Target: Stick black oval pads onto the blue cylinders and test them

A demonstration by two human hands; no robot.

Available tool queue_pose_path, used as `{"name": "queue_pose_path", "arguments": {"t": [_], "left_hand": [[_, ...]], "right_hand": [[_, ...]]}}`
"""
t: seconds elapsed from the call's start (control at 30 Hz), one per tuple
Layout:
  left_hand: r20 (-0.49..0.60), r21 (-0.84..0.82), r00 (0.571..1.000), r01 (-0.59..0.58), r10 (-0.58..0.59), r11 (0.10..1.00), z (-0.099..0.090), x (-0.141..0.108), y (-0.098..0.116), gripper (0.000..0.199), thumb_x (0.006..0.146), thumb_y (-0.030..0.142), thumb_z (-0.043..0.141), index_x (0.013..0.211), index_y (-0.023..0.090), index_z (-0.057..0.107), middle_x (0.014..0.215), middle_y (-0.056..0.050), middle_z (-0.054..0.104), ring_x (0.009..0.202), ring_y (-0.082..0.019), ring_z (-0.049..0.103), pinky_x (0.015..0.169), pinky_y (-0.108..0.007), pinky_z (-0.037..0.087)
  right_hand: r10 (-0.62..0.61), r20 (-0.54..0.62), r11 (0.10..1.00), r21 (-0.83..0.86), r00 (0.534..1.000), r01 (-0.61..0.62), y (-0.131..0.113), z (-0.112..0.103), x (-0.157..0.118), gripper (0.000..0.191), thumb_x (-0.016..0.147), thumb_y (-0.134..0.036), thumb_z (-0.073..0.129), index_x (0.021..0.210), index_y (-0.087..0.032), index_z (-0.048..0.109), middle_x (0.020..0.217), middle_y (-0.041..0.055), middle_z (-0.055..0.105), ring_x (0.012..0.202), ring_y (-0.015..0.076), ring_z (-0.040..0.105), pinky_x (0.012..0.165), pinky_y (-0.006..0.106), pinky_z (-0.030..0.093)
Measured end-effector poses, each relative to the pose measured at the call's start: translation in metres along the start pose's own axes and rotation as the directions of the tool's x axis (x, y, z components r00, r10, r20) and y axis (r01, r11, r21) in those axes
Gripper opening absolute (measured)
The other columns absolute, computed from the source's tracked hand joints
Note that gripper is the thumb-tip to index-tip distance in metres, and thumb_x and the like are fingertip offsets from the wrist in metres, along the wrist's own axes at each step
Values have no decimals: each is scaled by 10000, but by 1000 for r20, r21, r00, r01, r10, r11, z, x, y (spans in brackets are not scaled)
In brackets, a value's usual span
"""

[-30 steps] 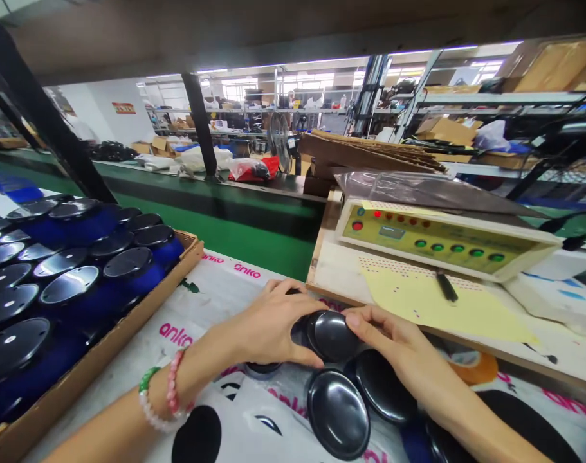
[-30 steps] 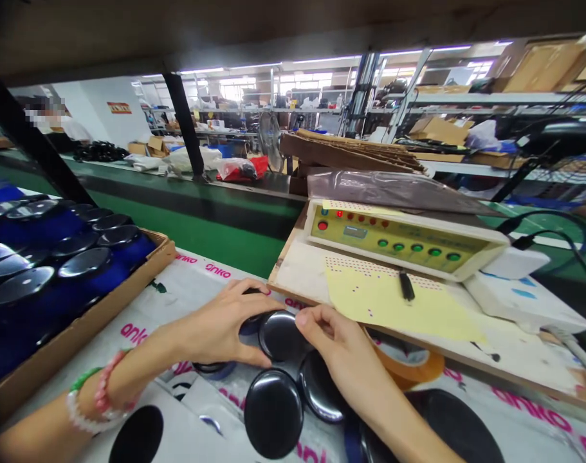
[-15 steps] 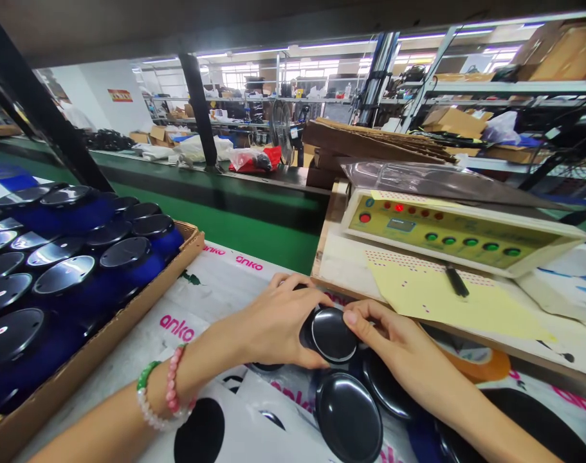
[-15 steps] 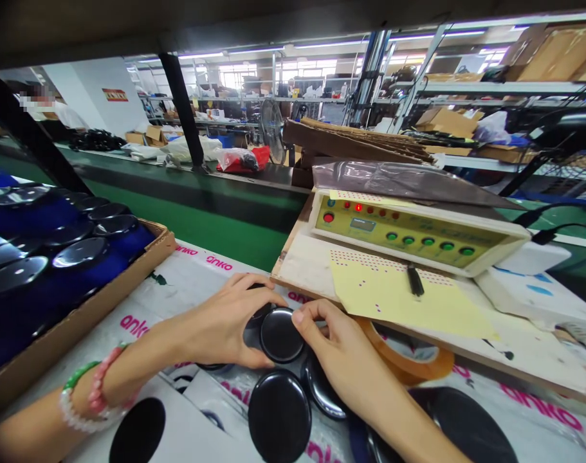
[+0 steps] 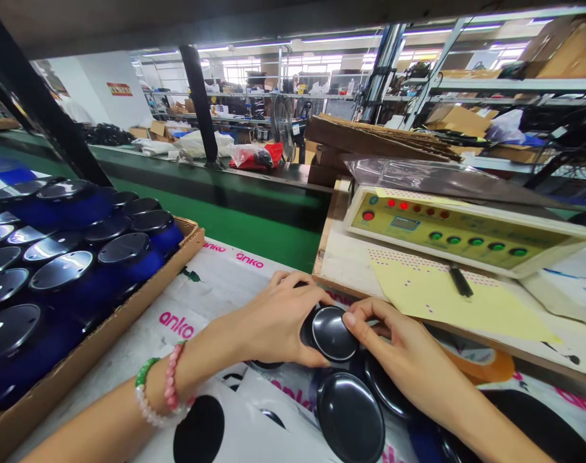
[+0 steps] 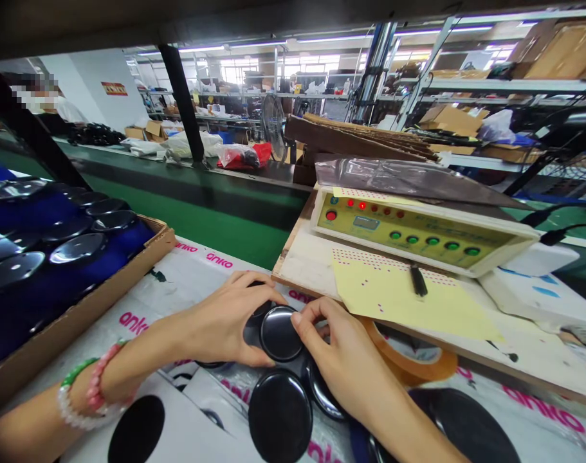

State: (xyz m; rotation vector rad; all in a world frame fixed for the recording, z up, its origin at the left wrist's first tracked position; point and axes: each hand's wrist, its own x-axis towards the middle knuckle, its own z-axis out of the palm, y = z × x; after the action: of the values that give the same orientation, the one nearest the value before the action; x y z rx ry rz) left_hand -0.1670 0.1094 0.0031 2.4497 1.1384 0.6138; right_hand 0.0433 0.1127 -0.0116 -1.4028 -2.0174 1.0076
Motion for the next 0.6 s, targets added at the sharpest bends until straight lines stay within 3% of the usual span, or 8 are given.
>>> {"name": "queue_pose_path", "arguments": {"t": [0.6], "left_hand": [[40,18,999,-29,29,999,-2,1,-1,594,643,394,817,1135,205,541,1113,-51,613,1150,-271,444,973,-415,353]], "right_hand": [[-49,-75,987,-157,996,37,-6,-2,-1,305,850,-500,468,691,-240,476,647,-10,559,564,159,473,518,276,360]]}}
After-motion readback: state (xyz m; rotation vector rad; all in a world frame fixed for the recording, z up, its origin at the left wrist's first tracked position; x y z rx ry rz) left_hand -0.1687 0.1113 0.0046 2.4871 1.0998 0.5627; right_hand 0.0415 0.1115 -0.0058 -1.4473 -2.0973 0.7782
